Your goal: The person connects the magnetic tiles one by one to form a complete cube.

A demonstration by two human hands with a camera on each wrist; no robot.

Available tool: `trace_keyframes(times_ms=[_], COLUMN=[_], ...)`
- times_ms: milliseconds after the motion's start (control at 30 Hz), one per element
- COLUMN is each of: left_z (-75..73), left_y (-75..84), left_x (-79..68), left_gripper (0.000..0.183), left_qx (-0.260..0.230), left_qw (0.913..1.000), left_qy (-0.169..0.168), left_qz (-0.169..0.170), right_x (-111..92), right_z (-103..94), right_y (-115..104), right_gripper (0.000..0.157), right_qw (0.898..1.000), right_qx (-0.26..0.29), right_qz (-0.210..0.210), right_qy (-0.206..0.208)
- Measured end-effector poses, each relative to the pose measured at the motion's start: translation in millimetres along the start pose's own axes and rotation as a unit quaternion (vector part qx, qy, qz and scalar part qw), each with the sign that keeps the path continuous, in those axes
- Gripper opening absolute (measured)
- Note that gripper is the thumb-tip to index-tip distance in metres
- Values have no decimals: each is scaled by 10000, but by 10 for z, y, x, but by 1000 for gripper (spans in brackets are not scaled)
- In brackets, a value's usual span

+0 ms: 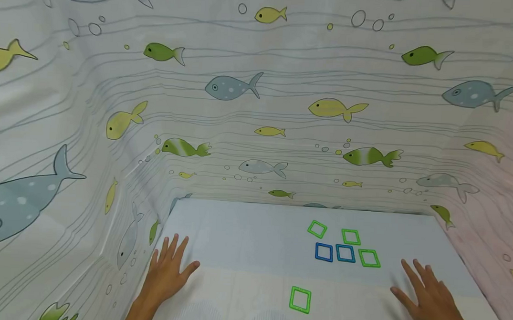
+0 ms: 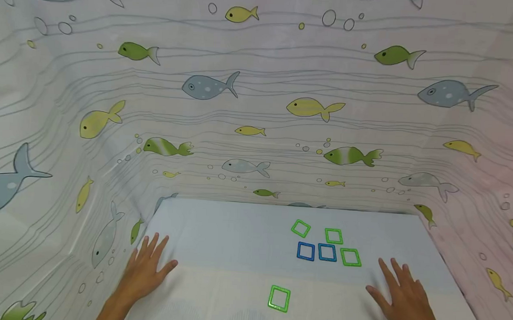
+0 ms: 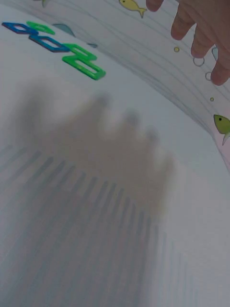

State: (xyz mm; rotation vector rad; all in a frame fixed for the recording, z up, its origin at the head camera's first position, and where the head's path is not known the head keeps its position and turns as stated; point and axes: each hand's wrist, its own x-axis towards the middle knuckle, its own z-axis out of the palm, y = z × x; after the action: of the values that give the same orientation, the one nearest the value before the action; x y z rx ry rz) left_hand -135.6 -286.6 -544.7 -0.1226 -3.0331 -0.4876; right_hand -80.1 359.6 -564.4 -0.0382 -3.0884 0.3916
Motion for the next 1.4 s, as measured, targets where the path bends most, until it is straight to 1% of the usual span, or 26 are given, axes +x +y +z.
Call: trace_keyframes(times_ms=[133, 267, 400, 467, 533, 600, 667, 767, 900, 967, 1067, 1233, 1300, 1400], left_z=[44, 113, 174, 224, 295, 392, 500, 656, 784, 810, 836, 903, 948, 1020], left_y=[-3, 3, 43, 106, 200, 321, 462, 678, 937, 1041, 1191, 1403, 1471, 1557], left_x=[14, 28, 47, 31, 13, -13, -45, -101, -163, -175, -179, -189, -201, -225], left_gripper=[87, 87, 87, 85, 83, 80, 77, 75, 75, 76, 78, 81, 82, 84], left_qx=[-44, -85, -32, -68, -216, -432, -657, -873, -1111, -1185, -1285, -1262, -1211, -1176], left_qw=[10000, 9999, 9999, 9996, 9987, 9969, 9943, 9893, 9802, 9762, 9712, 9672, 9662, 9641], left_qy=[-43, -82, 27, 116, 219, 241, 153, -136, -656, -898, -1142, -1336, -1389, -1430], left_qz=[16, 42, 123, 232, 417, 616, 832, 1165, 1503, 1579, 1649, 1752, 1803, 1904], right_x=[-4, -10, 23, 24, 35, 50, 74, 125, 213, 285, 384, 529, 580, 650], right_z=[58, 112, 152, 152, 161, 177, 200, 230, 252, 261, 260, 258, 266, 301], right_y=[7, 2, -43, -69, -89, -107, -126, -169, -228, -256, -280, -267, -244, -210], right_gripper=[91, 88, 89, 88, 87, 84, 82, 79, 75, 73, 72, 70, 69, 68], right_qw=[9999, 9997, 9995, 9994, 9992, 9985, 9977, 9967, 9974, 9980, 9982, 9964, 9959, 9950], right_qx=[-54, -102, -36, 12, 66, 103, 157, 251, 388, 413, 467, 689, 779, 877], right_qz=[-91, -153, -176, -186, -228, -309, -407, -511, -460, -387, -341, -479, -464, -399], right_qy=[35, 170, 274, 274, 327, 440, 528, 570, 393, 263, 145, 110, 1, -270])
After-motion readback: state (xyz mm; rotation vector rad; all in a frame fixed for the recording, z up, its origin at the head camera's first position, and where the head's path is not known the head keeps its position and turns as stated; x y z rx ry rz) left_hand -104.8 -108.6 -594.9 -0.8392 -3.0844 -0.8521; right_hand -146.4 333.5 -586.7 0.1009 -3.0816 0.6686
